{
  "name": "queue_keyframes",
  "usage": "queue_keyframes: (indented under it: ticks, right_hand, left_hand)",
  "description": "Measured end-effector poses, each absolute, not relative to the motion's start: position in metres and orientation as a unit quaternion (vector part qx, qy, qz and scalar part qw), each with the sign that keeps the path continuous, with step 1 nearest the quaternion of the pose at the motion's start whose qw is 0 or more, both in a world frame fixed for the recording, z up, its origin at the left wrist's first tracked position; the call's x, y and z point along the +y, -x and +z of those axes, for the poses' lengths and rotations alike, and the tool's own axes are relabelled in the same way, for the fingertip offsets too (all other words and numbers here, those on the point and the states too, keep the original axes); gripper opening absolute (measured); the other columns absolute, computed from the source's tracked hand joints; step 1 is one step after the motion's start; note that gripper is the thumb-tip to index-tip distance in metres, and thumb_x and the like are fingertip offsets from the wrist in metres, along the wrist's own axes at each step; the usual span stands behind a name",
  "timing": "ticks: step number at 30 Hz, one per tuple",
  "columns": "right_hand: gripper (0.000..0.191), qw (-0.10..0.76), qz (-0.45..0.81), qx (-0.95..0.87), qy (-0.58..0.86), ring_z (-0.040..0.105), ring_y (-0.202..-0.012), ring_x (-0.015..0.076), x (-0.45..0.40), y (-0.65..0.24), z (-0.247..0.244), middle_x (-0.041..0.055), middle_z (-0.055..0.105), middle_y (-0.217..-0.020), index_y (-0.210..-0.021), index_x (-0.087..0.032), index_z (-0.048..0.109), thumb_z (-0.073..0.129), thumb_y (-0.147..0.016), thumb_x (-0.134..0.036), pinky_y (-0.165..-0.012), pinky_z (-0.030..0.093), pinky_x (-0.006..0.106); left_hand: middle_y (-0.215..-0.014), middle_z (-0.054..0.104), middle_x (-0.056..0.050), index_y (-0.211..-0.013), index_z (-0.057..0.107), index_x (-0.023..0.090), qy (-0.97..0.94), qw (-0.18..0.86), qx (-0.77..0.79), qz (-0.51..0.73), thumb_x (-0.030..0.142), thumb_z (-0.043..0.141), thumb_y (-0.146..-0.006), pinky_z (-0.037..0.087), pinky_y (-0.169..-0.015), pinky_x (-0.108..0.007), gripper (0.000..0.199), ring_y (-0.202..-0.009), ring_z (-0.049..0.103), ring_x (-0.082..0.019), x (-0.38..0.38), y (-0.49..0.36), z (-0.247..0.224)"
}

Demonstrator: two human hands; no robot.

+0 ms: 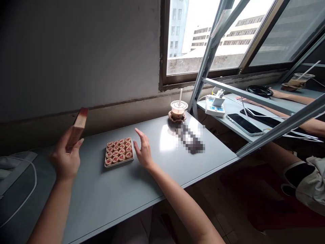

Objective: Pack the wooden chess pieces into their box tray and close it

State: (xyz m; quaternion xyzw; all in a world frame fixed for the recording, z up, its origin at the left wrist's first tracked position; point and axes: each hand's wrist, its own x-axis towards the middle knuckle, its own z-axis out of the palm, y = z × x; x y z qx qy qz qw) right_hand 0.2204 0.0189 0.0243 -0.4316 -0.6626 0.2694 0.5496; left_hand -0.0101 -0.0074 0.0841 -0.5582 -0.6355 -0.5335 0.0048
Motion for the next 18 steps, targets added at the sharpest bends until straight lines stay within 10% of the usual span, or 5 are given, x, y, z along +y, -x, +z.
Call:
queue_keyframes:
  ticks: [7,11,18]
  right_hand:
    - [0.035,0.51,0.355,-0.607,0.495,0.049,-0.111,0.0212,0.042,-0.224,0.0,0.0091,0.053,-0.123,-0.115,-0.02,0.052,0.042,-0.082,-0.028,-0.088,0.045,0.037]
    - [0.032,0.494,0.376,-0.612,0.49,0.051,-0.107,0.0206,0.045,-0.223,-0.006,0.0087,0.056,-0.118,-0.109,-0.019,0.055,0.042,-0.081,-0.027,-0.087,0.045,0.036]
    - [0.04,0.428,0.341,-0.703,0.455,0.058,-0.094,0.018,0.073,-0.217,0.002,0.0059,0.054,-0.12,-0.122,-0.027,0.052,0.043,-0.084,-0.025,-0.084,0.046,0.035]
  left_hand:
    - [-0.132,0.05,-0.012,-0.135,0.042,0.023,0.684,0.031,-0.7,-0.204,0.019,0.035,-0.09,0.029,-0.105,-0.049,0.046,-0.12,0.048,-0.03,0.001,0.06,0.012]
    - [-0.142,0.037,-0.01,-0.137,0.037,0.022,0.692,0.114,-0.655,-0.28,0.025,0.032,-0.092,0.014,-0.111,-0.05,0.045,-0.132,0.032,-0.026,0.002,0.04,0.012]
    - [-0.098,0.06,-0.009,-0.091,0.061,0.018,0.715,0.061,-0.609,-0.339,0.023,0.036,-0.091,0.042,-0.084,-0.031,0.026,-0.093,0.057,-0.02,0.045,0.017,0.03]
